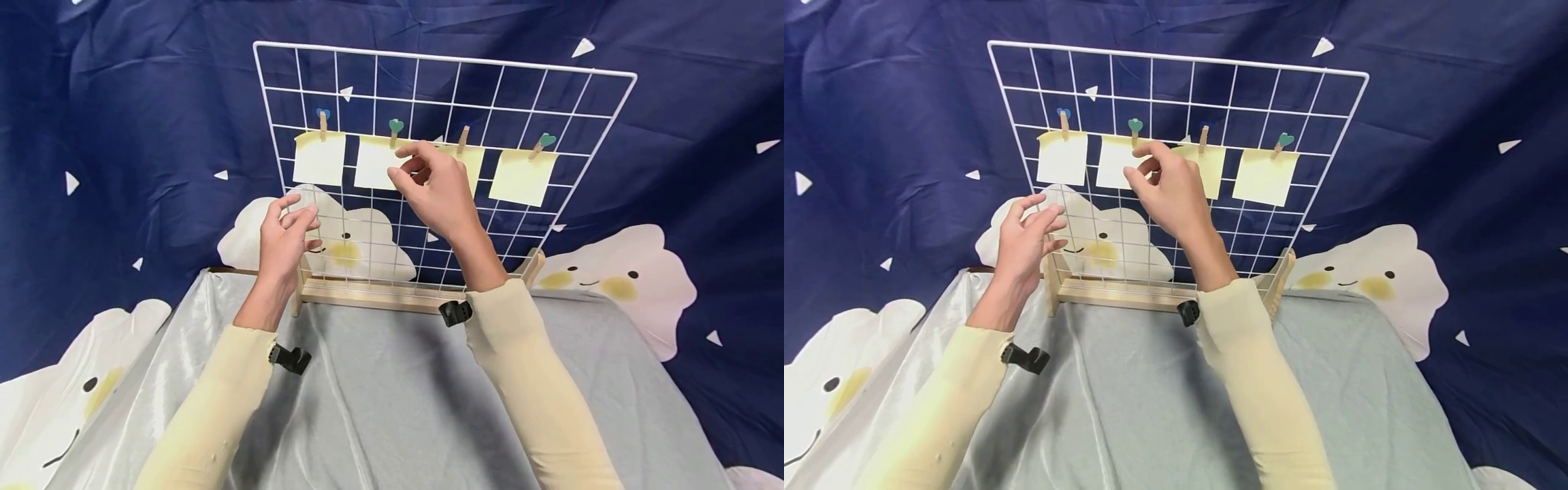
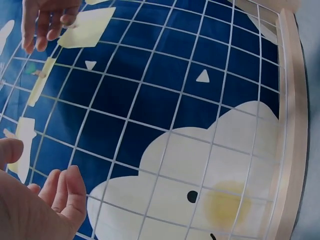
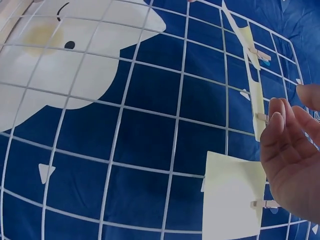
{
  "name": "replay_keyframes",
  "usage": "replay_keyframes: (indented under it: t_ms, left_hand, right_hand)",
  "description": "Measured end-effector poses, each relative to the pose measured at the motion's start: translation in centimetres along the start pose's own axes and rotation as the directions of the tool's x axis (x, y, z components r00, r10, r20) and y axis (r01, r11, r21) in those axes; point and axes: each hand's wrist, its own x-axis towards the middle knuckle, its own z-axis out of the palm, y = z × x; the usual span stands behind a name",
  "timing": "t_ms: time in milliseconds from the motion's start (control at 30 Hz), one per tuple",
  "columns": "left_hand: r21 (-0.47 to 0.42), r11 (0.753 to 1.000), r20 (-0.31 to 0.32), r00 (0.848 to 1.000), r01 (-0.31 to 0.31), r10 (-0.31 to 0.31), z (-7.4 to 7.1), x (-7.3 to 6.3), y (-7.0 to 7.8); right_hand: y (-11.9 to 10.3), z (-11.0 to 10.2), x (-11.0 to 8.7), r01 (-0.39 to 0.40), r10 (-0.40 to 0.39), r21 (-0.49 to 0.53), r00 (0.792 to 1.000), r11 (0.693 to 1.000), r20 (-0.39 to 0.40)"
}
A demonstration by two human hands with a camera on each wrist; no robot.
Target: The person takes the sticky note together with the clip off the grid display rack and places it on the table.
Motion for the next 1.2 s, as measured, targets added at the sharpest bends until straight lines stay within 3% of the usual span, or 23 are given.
replay_keyframes:
  t_ms: [367, 800, 1200]
  left_hand:
    - [-0.069, 0.997, -0.030, 0.999, 0.043, -0.045, 0.6, 0.9, 0.5]
    - [-0.209, 0.967, -0.031, 0.987, 0.146, -0.156, 1.0, 1.9, 1.1]
    - [-0.282, 0.946, -0.047, 0.982, 0.161, -0.181, 1.6, 2.4, 1.5]
  right_hand:
    - [-0.6, 0.4, 1.8, -0.028, 0.028, -0.001, 0.999, 1.000, 0.036]
    - [-1.4, 2.1, 3.5, -0.057, 0.052, 0.151, 0.998, 0.987, 0.034]
    - [-2.3, 3.4, 5.3, -0.097, 0.089, 0.091, 0.993, 0.991, 0.082]
